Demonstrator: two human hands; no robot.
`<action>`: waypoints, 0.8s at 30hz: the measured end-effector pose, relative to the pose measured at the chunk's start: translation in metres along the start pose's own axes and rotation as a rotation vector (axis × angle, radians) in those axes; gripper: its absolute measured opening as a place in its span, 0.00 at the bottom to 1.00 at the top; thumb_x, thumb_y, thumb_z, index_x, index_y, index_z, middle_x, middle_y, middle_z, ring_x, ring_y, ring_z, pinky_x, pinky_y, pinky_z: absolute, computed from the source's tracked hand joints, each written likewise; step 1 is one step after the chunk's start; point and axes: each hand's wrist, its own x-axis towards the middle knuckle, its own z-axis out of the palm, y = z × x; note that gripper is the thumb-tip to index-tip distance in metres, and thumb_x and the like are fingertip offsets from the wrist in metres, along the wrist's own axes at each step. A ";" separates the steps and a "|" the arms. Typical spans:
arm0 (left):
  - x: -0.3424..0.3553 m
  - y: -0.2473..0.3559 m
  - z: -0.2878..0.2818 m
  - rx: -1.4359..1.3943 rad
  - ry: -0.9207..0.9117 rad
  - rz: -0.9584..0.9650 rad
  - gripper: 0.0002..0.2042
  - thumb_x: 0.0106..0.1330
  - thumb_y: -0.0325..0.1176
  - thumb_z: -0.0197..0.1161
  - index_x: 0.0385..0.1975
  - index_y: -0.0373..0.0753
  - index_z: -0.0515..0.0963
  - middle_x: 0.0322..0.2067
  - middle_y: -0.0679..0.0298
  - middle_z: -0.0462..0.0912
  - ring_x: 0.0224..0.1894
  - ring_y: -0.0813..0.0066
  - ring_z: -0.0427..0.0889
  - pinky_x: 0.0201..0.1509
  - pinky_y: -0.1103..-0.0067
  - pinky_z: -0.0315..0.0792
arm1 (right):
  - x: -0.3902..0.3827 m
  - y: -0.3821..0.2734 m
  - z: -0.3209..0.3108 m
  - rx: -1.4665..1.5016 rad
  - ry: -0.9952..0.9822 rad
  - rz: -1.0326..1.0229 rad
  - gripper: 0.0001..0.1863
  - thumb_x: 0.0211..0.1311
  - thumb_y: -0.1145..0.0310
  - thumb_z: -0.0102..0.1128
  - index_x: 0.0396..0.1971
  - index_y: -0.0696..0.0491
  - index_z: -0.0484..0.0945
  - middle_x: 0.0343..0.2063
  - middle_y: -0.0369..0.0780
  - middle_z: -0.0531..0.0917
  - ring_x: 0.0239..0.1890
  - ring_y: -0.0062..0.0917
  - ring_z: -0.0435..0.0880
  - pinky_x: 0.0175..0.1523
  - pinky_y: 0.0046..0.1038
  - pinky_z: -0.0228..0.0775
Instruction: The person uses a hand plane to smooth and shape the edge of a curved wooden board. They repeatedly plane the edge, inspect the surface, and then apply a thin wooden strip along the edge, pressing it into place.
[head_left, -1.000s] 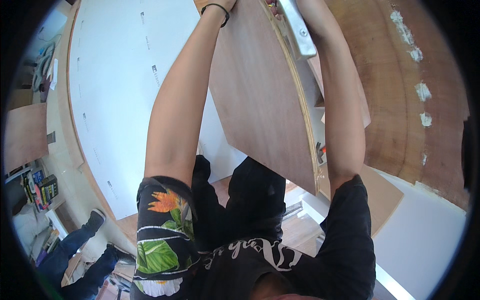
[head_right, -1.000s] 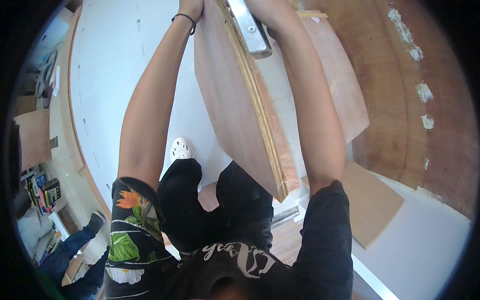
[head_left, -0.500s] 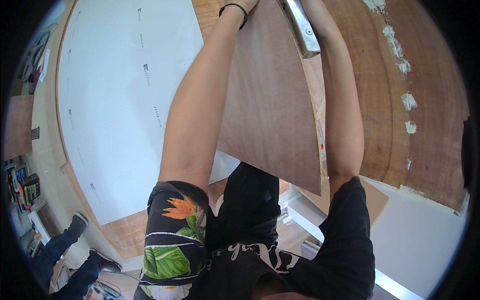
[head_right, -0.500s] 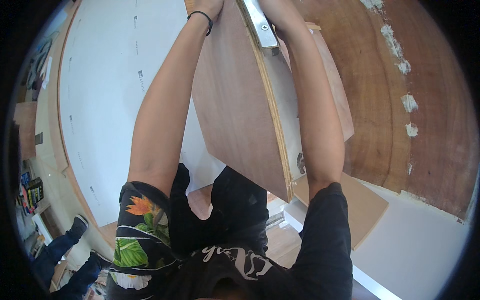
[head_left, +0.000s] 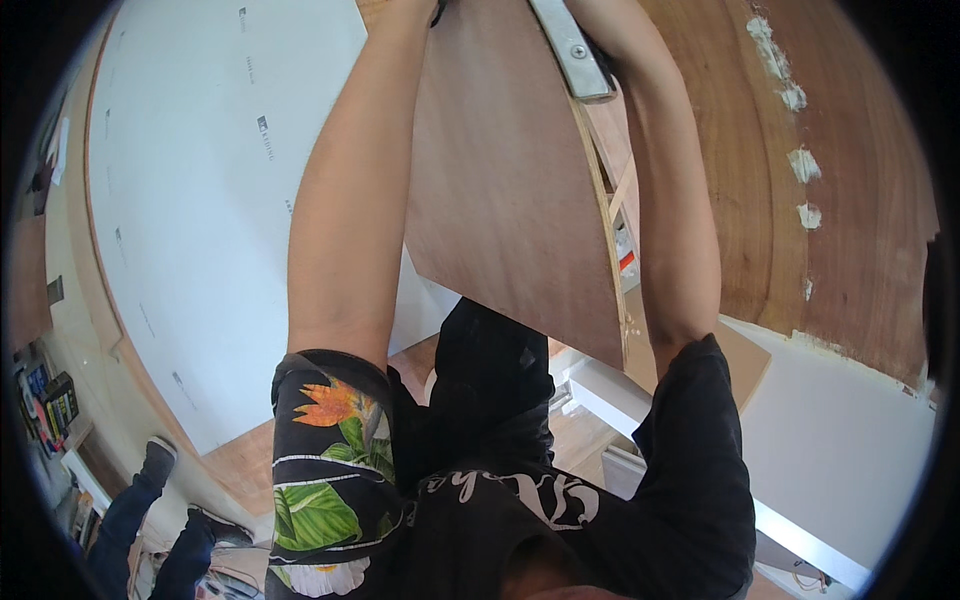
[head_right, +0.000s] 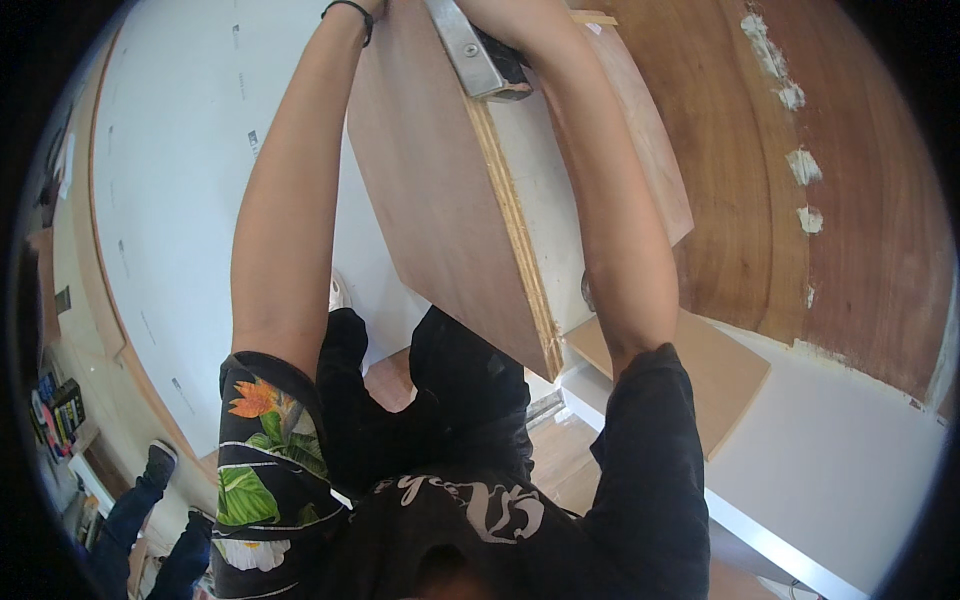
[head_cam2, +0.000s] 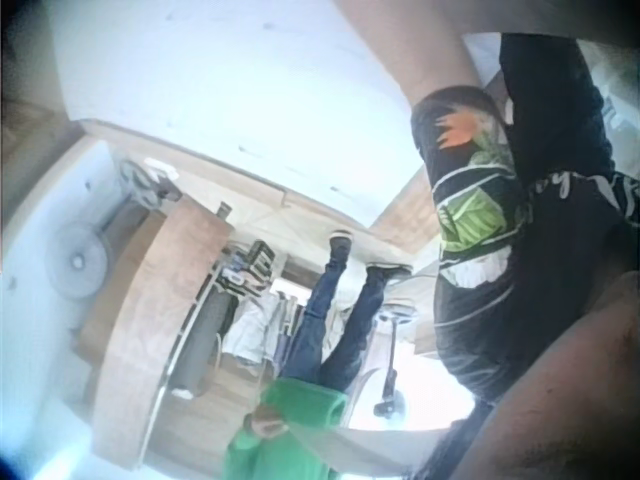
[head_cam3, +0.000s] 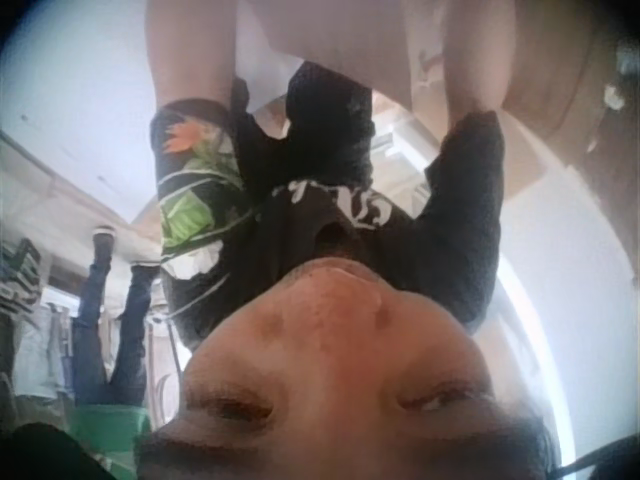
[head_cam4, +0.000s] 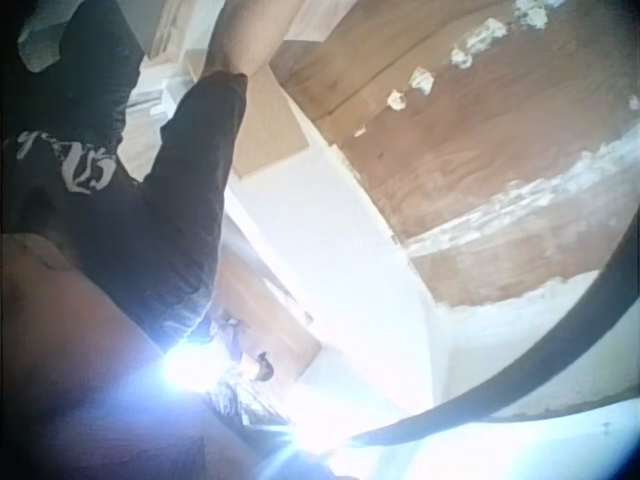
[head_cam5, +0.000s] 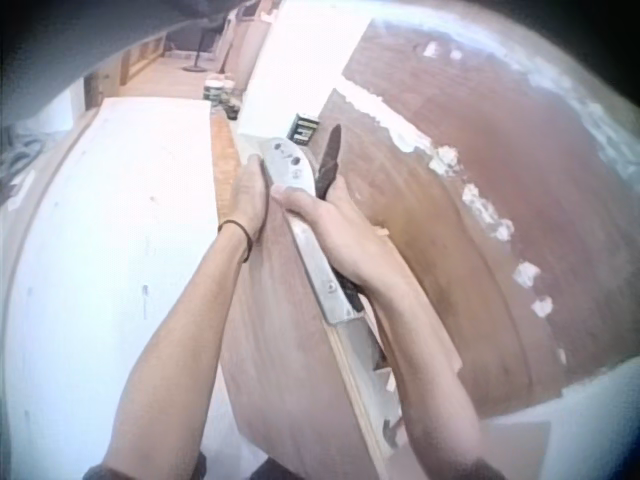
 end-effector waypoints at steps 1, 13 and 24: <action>0.000 0.001 -0.001 -0.011 -0.003 -0.009 0.29 0.80 0.50 0.36 0.42 0.29 0.79 0.42 0.34 0.81 0.48 0.39 0.79 0.52 0.55 0.71 | -0.002 -0.002 0.002 0.031 -0.015 -0.016 0.46 0.67 0.53 0.59 0.73 0.68 0.53 0.73 0.56 0.62 0.77 0.41 0.57 0.79 0.32 0.46; -0.006 0.008 -0.017 -0.169 -0.011 -0.088 0.30 0.79 0.52 0.38 0.43 0.29 0.79 0.41 0.39 0.82 0.47 0.46 0.80 0.51 0.59 0.72 | -0.098 -0.072 -0.005 -0.173 -0.045 0.160 0.42 0.68 0.54 0.62 0.72 0.65 0.58 0.68 0.53 0.68 0.72 0.38 0.64 0.76 0.34 0.52; -0.006 0.008 -0.034 -0.263 -0.020 -0.153 0.30 0.78 0.54 0.41 0.44 0.29 0.80 0.40 0.44 0.82 0.45 0.53 0.80 0.49 0.62 0.73 | -0.157 -0.076 -0.010 0.009 0.011 0.309 0.45 0.69 0.50 0.62 0.72 0.65 0.54 0.67 0.55 0.68 0.72 0.39 0.64 0.76 0.35 0.52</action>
